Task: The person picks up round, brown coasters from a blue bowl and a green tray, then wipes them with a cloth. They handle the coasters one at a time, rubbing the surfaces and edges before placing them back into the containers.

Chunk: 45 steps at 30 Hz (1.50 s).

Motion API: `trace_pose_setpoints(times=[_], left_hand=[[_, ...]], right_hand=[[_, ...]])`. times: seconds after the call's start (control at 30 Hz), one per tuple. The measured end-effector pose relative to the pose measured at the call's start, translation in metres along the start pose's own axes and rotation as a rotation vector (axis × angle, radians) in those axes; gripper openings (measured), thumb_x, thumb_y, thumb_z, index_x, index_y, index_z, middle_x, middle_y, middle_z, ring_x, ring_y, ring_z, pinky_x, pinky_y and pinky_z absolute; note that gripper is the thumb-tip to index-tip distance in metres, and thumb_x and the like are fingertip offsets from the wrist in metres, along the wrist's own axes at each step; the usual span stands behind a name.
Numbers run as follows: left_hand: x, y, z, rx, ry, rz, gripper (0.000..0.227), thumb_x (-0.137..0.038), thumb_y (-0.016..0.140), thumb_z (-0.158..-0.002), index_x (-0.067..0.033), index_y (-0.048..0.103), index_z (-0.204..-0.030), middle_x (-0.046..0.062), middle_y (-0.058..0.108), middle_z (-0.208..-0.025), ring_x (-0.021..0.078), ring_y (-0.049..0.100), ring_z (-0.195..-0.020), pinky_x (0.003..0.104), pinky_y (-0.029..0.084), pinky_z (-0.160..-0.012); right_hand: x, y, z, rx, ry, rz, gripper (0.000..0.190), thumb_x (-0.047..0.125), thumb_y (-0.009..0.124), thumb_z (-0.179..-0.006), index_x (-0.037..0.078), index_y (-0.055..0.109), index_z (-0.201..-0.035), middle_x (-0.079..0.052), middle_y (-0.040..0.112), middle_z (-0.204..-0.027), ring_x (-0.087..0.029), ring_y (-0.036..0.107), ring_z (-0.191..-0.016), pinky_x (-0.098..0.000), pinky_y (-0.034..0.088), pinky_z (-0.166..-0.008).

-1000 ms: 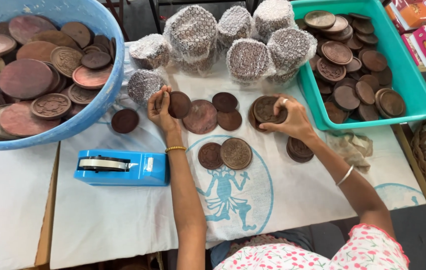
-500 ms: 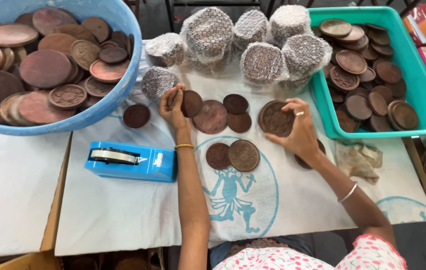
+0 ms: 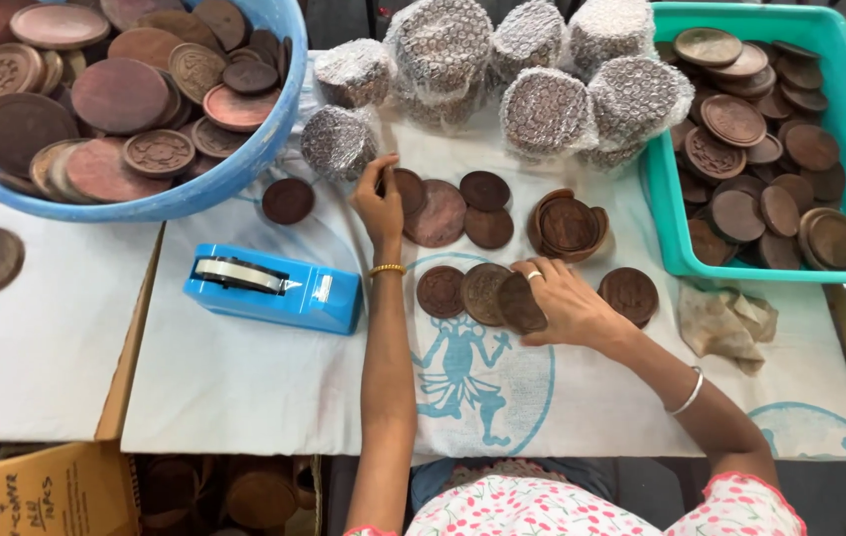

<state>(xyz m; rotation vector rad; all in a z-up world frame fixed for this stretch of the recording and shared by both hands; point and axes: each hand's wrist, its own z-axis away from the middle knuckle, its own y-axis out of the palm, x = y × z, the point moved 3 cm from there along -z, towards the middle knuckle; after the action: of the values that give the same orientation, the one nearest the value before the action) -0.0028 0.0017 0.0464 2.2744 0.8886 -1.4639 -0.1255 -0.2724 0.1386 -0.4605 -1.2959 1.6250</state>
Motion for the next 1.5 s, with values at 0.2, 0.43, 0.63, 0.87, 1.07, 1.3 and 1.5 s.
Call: trace_pose_setpoints(times=[0.2, 0.43, 0.63, 0.87, 1.07, 1.3, 1.5], left_hand=[[-0.006, 0.001, 0.003, 0.048, 0.079, -0.095, 0.019, 0.002, 0.062, -0.093, -0.0048, 0.077, -0.102, 0.011, 0.079, -0.107, 0.0257, 0.076, -0.101, 0.036, 0.057, -0.094], [0.001, 0.002, 0.004, 0.043, -0.062, 0.095, 0.016, 0.004, 0.065, -0.094, -0.0033, 0.076, -0.104, 0.01, 0.08, -0.101, 0.0195, 0.078, -0.096, 0.032, 0.061, -0.086], [0.017, 0.013, 0.008, 0.215, -0.116, 0.328, 0.012, 0.003, 0.064, -0.095, 0.0003, 0.072, -0.103, 0.01, 0.078, -0.103, 0.0187, 0.078, -0.094, 0.031, 0.064, -0.084], [-0.015, 0.001, 0.012, 0.443, 0.03, 0.153, 0.037, -0.014, 0.079, -0.088, -0.0045, 0.068, -0.122, 0.011, 0.074, -0.12, 0.0226, 0.072, -0.114, 0.035, 0.059, -0.098], [-0.032, 0.008, 0.015, 0.739, 0.178, -0.608, 0.088, -0.029, 0.097, -0.048, -0.0148, 0.063, -0.129, 0.013, 0.071, -0.12, 0.0369, 0.067, -0.111, 0.048, 0.055, -0.09], [-0.096, 0.009, 0.012, 0.749, 0.239, -0.661, 0.082, -0.037, 0.094, -0.056, -0.019, 0.062, -0.129, 0.009, 0.075, -0.111, 0.0314, 0.068, -0.109, 0.046, 0.048, -0.105], [-0.172, 0.083, 0.063, 0.969, 0.616, -0.047, 0.083, -0.04, 0.094, -0.069, -0.0159, 0.053, -0.136, 0.01, 0.068, -0.13, 0.0298, 0.061, -0.124, 0.061, 0.028, -0.117]], right_hand=[[0.01, 0.007, -0.02, -0.175, -0.186, -0.004, 0.128, 0.045, 0.1, -0.056, -0.003, 0.028, -0.151, -0.03, 0.036, -0.151, -0.047, 0.033, -0.143, -0.0531, 0.028, -0.114], [0.039, -0.001, -0.035, -0.042, -0.163, -0.032, 0.115, 0.028, 0.096, -0.058, 0.007, 0.032, -0.15, -0.021, 0.044, -0.147, -0.038, 0.043, -0.138, -0.0464, 0.038, -0.116], [0.049, -0.021, -0.051, -0.474, -0.536, -0.33, 0.106, 0.024, 0.096, -0.061, 0.003, 0.039, -0.147, -0.024, 0.047, -0.145, -0.042, 0.046, -0.138, -0.0484, 0.041, -0.116], [0.019, -0.042, -0.064, -0.935, -0.458, -0.613, 0.102, 0.029, 0.097, -0.072, 0.005, 0.036, -0.151, -0.017, 0.044, -0.148, -0.028, 0.051, -0.136, -0.0396, 0.055, -0.11], [-0.029, -0.117, 0.0, -1.047, -0.441, -0.726, 0.097, 0.019, 0.097, -0.079, 0.008, 0.036, -0.154, -0.01, 0.048, -0.15, -0.024, 0.051, -0.141, -0.0389, 0.05, -0.112], [-0.092, -0.146, 0.101, -1.281, -0.364, -0.646, 0.097, 0.02, 0.101, -0.09, 0.011, 0.035, -0.159, -0.004, 0.045, -0.151, -0.019, 0.046, -0.142, -0.0333, 0.046, -0.114], [-0.123, -0.156, 0.148, -1.414, -0.221, -0.405, 0.097, 0.021, 0.093, -0.086, 0.012, 0.031, -0.16, -0.006, 0.041, -0.158, -0.024, 0.046, -0.144, -0.0367, 0.048, -0.113]])
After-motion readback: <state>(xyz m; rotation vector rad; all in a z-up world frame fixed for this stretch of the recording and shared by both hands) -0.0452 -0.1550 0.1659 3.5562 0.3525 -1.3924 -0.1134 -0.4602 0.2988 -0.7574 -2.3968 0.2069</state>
